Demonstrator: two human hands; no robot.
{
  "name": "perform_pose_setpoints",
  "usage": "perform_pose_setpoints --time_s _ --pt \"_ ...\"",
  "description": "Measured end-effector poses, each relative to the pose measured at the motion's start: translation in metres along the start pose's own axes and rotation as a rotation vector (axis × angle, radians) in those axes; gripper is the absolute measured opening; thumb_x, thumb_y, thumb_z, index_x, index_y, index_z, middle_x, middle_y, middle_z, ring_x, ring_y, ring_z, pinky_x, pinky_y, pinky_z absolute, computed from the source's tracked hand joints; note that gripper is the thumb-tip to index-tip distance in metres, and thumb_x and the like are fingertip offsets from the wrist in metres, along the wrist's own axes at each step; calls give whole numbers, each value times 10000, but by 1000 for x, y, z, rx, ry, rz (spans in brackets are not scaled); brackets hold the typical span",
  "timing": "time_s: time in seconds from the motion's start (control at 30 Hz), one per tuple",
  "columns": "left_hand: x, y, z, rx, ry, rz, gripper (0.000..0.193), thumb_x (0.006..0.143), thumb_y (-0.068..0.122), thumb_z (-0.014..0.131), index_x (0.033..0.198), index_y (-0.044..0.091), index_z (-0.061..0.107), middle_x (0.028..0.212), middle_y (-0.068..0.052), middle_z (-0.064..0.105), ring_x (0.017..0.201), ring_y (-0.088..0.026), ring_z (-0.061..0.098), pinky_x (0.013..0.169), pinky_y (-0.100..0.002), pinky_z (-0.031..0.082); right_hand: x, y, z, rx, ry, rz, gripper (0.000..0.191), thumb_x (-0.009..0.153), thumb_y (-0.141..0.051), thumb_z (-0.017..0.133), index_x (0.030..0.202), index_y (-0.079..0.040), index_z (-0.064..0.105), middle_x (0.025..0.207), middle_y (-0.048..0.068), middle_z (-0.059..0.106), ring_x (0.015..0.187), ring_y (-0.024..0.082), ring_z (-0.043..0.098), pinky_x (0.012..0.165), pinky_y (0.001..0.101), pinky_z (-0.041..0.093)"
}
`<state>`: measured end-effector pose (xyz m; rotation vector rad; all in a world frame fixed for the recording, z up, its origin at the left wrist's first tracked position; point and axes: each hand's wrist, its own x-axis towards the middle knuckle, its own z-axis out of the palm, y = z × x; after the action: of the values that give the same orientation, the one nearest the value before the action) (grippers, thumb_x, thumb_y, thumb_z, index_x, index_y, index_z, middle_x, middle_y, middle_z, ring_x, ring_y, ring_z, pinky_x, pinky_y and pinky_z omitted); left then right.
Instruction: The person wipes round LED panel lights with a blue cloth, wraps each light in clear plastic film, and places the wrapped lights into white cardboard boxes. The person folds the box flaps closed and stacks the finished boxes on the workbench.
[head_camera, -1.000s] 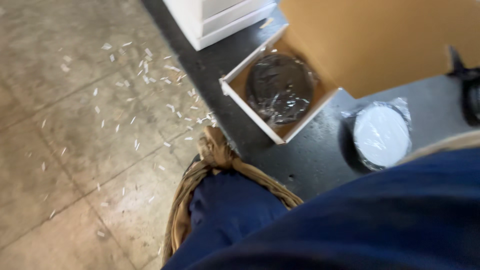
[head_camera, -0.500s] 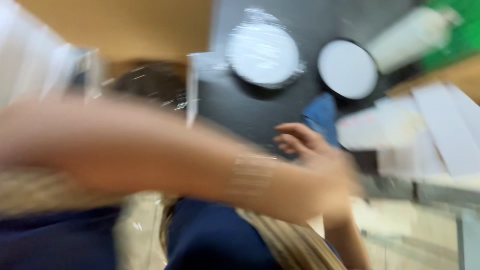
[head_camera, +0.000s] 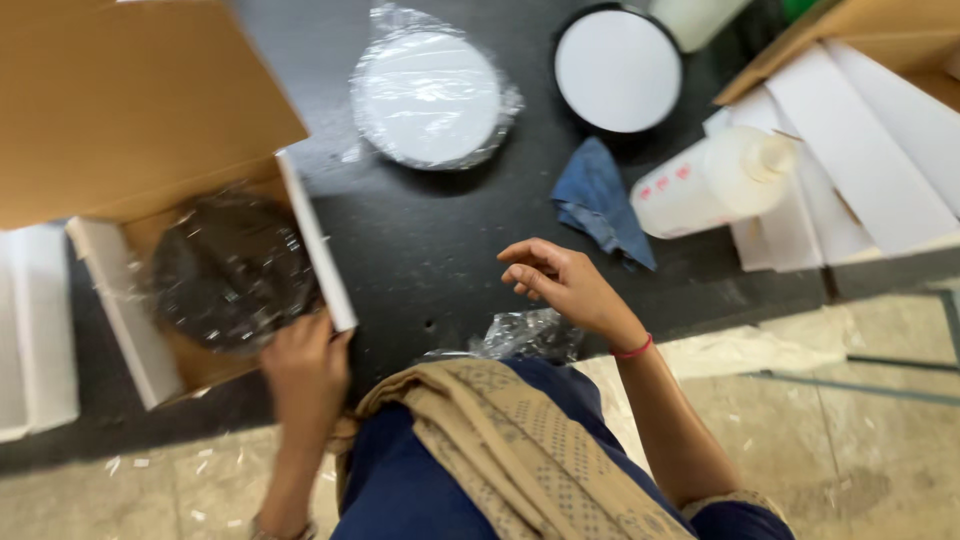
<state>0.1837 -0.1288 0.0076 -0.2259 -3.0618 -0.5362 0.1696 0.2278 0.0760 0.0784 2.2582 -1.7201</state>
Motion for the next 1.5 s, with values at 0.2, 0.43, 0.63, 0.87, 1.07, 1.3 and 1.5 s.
perform_pose_setpoints --time_s 0.2,0.43,0.63,0.87,1.07,1.3,1.5 --pt "22 26 27 -209 270 127 291 942 59 596 1214 11 689 1116 -89 675 1094 -278 574 962 -459 388 69 -21 34 -555 221 -441 274 942 -149 734 1210 -108 698 1182 70 712 1075 252 660 921 373 530" --pt "64 58 40 -86 290 117 422 821 10 601 1237 41 664 1104 -72 655 1057 -263 561 963 -479 396 176 -4 49 -968 363 -824 418 834 -170 817 1237 -153 707 1271 95 656 1210 305 581 946 459 461" --pt "69 86 48 -111 320 134 417 923 69 616 1340 49 601 1198 -74 636 1144 -246 557 971 -428 402 226 4 15 -1016 478 -745 367 897 -188 836 1251 -179 739 1262 32 657 1174 279 572 914 459 429" --pt "77 68 -12 -333 417 170 530 876 362 722 1300 65 608 1234 -152 678 1150 -344 566 992 -515 400 240 -35 -13 -661 391 -674 514 871 -207 890 1297 -57 645 1250 154 618 1112 327 616 955 486 519" --pt "153 -84 -141 -394 1034 -108 896 813 312 972 1483 16 456 1246 -165 571 1091 -278 596 912 -384 539 264 -103 3 -326 241 -741 478 872 -119 901 1264 -20 645 1214 104 666 1092 190 693 899 341 624" --pt "202 -109 -163 -383 853 136 278 831 188 898 1022 47 755 850 -88 738 706 -214 732 640 -337 592 290 -146 23 -279 176 -701 212 897 -44 865 1077 -16 757 893 24 765 761 128 711 670 273 582" --pt "221 -57 -140 -329 894 -177 230 861 78 787 1054 79 660 813 -107 706 739 -311 692 662 -457 524 274 -146 49 -395 322 -731 205 889 -66 841 1024 -5 700 820 95 763 693 162 751 593 305 589"
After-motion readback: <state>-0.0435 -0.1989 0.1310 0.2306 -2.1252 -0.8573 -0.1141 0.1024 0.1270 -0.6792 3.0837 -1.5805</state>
